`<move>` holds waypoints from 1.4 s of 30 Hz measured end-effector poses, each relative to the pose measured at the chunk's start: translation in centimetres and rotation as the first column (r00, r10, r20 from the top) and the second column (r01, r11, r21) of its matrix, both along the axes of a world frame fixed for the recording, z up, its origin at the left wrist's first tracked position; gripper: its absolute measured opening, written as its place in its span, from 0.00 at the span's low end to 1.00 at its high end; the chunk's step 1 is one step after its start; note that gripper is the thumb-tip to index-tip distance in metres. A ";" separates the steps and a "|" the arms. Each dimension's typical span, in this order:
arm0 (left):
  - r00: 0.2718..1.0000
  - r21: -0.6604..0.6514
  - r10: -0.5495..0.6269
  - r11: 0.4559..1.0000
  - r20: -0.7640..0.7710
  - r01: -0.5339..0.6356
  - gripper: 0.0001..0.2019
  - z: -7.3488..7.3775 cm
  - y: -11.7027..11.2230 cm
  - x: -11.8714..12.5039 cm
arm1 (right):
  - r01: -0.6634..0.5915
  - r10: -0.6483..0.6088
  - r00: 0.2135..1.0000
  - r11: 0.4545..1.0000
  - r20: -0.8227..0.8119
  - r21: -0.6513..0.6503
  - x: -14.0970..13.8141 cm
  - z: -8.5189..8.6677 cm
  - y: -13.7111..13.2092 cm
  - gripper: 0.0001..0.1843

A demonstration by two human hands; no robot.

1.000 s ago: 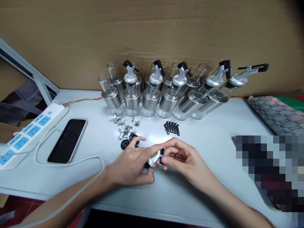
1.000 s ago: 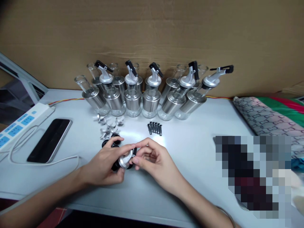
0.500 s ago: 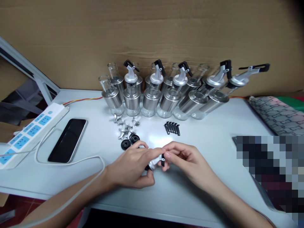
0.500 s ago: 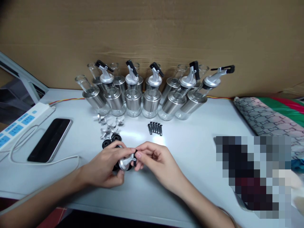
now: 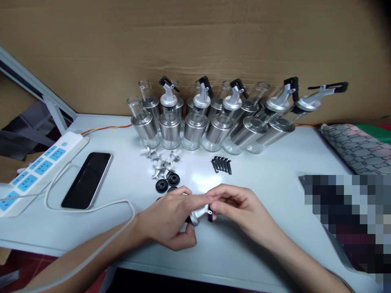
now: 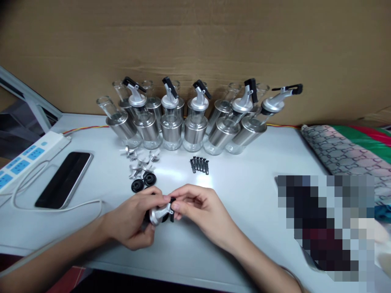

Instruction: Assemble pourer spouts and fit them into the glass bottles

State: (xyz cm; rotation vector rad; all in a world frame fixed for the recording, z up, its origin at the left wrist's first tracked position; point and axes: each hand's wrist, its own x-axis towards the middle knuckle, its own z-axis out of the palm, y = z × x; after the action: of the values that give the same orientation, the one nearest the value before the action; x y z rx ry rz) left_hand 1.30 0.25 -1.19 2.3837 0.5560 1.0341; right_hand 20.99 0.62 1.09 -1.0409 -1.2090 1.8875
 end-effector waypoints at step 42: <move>0.985 -0.007 -0.101 0.995 -0.137 0.101 0.12 0.7 -1.1 0.0 | -0.173 0.170 0.985 0.978 0.038 0.118 0.9 -0.3 -0.8 0.16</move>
State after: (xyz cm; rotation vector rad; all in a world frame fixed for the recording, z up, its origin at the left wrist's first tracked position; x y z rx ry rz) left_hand 1.26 -0.81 -0.51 2.4693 0.4767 0.8311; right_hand 21.84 -0.19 0.79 -0.9262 -1.4507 1.9069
